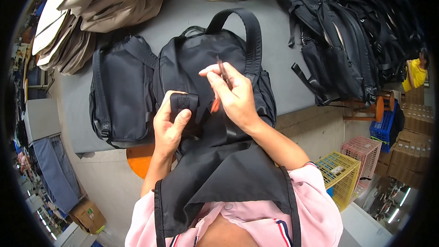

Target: Inspecting backpacks and using a small thread-nipping tool to trim loose threads from straps and seams.

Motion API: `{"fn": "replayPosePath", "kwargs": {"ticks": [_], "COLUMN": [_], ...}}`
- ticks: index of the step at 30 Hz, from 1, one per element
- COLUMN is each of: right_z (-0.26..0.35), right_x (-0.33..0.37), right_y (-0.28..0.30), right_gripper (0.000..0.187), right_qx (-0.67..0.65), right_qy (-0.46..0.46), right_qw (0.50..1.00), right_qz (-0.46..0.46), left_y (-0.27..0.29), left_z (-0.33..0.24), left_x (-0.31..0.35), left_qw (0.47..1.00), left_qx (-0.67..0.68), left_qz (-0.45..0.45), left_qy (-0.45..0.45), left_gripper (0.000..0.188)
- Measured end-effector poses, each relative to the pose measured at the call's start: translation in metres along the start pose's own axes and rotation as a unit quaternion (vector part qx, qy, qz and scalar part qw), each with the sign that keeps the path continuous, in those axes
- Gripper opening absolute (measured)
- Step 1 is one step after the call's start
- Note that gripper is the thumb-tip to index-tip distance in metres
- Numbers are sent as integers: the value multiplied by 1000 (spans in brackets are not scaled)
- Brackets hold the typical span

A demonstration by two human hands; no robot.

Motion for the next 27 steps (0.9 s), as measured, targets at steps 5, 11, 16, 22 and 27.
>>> {"fn": "replayPosePath", "kwargs": {"ticks": [5,11,16,22,27], "right_z": [23,41,37,32,32], "right_x": [6,8,10,13,14], "right_y": [6,13,11,19,16], "right_gripper": [20,17,16,15,17], "right_qx": [305,433,459,404,430], "right_qy": [114,205,248,231,208], "right_qw": [944,874,851,885,877], "right_qz": [55,86,62,25,55], "left_y": [1,2,2,1,-1], "left_z": [6,5,5,5,4], "left_x": [5,1,2,1,0], "left_qw": [993,999,999,998,996], "left_qx": [106,-15,-34,-49,-63], "left_qz": [3,39,42,45,58], "left_qy": [56,5,-2,-13,-12], "left_gripper": [25,30,30,30,30]}}
Point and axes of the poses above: each hand's wrist, its own x-axis away from the middle knuckle, its own y-axis out of the back of the hand, z = x × y, the point moved 1 cm from there along -x, towards the middle knuckle, and after that the axes turned 12 degrees about -y, right-handed, at the moved point
